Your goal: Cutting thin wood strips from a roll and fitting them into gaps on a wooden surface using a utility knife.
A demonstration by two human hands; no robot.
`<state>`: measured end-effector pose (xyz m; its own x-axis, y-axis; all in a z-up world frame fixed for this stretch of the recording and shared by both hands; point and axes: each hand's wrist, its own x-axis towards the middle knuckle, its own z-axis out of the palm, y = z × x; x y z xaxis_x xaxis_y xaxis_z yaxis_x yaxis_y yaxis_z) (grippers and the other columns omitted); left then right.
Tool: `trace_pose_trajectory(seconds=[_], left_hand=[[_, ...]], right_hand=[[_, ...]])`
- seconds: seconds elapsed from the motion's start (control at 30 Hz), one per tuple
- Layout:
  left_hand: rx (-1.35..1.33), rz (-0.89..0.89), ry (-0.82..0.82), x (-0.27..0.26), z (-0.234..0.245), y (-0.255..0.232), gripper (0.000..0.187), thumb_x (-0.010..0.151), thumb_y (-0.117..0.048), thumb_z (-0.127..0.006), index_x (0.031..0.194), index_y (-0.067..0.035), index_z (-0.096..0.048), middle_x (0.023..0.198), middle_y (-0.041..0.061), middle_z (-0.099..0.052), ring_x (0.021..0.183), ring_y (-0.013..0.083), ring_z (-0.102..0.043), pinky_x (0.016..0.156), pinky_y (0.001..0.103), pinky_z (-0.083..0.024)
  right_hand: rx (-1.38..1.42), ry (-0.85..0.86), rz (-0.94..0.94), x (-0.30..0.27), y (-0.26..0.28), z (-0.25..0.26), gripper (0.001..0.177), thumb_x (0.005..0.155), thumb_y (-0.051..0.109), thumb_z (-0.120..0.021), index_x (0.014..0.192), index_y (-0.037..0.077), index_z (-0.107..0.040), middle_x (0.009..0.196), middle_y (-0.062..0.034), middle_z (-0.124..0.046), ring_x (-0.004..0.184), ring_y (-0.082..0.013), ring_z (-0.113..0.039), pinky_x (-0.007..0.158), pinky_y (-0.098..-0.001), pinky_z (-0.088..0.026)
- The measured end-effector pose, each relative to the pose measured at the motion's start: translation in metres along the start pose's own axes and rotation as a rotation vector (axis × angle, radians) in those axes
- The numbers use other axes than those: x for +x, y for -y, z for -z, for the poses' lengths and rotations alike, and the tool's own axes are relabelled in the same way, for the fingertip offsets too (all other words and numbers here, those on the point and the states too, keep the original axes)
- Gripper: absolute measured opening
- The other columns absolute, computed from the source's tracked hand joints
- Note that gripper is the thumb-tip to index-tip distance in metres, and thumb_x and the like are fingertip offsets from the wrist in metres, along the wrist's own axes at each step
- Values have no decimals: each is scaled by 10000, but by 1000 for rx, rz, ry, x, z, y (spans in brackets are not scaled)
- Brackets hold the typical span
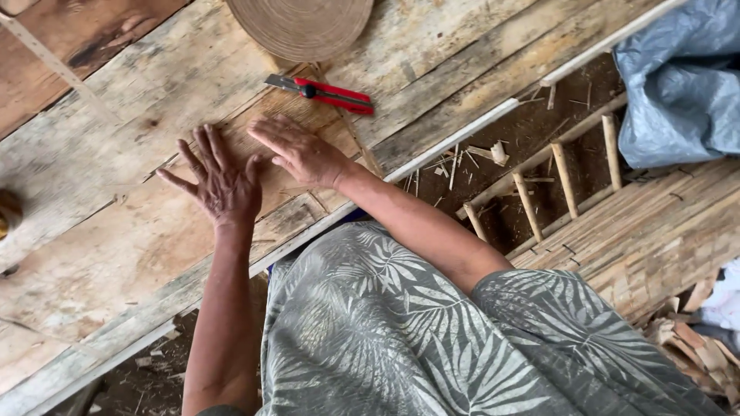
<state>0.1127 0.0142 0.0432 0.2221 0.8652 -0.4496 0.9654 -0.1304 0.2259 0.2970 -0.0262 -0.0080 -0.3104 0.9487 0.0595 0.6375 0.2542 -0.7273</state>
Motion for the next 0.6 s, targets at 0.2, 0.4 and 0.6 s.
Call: trace_pose_trajectory(seconds=[0.2,0.4,0.6], left_hand=[[-40,-39,-3,-5,4,7,867,1015,-601,-352,1678,-98,-105,1750,167,-141,1577,410,29,1138,764,156],[-61,-97,-60,-6,-2,19,876,1050,-695,-202,1691,-103,-119,1756,167,-168,1582,400,32,1113,717,212],[-69,-85,-54,-8,4,19,902,1014,-697,-269,1680,-102,-143,1749,155,-162,1580,396,29,1135,745,183]], right_hand=[[-6,75,-136,-33,15,21,646,1073,150,-576,1646,114,-282,1663,-137,-373,1563,-290,-312,1318,-445,-172],[-25,61,-233,-50,16,12,661,1074,176,-589,1652,113,-276,1674,-149,-351,1559,-348,-301,1306,-498,-192],[-92,43,-305,-82,19,-8,724,1024,230,-651,1644,116,-296,1651,-162,-374,1531,-365,-343,1266,-559,-242]])
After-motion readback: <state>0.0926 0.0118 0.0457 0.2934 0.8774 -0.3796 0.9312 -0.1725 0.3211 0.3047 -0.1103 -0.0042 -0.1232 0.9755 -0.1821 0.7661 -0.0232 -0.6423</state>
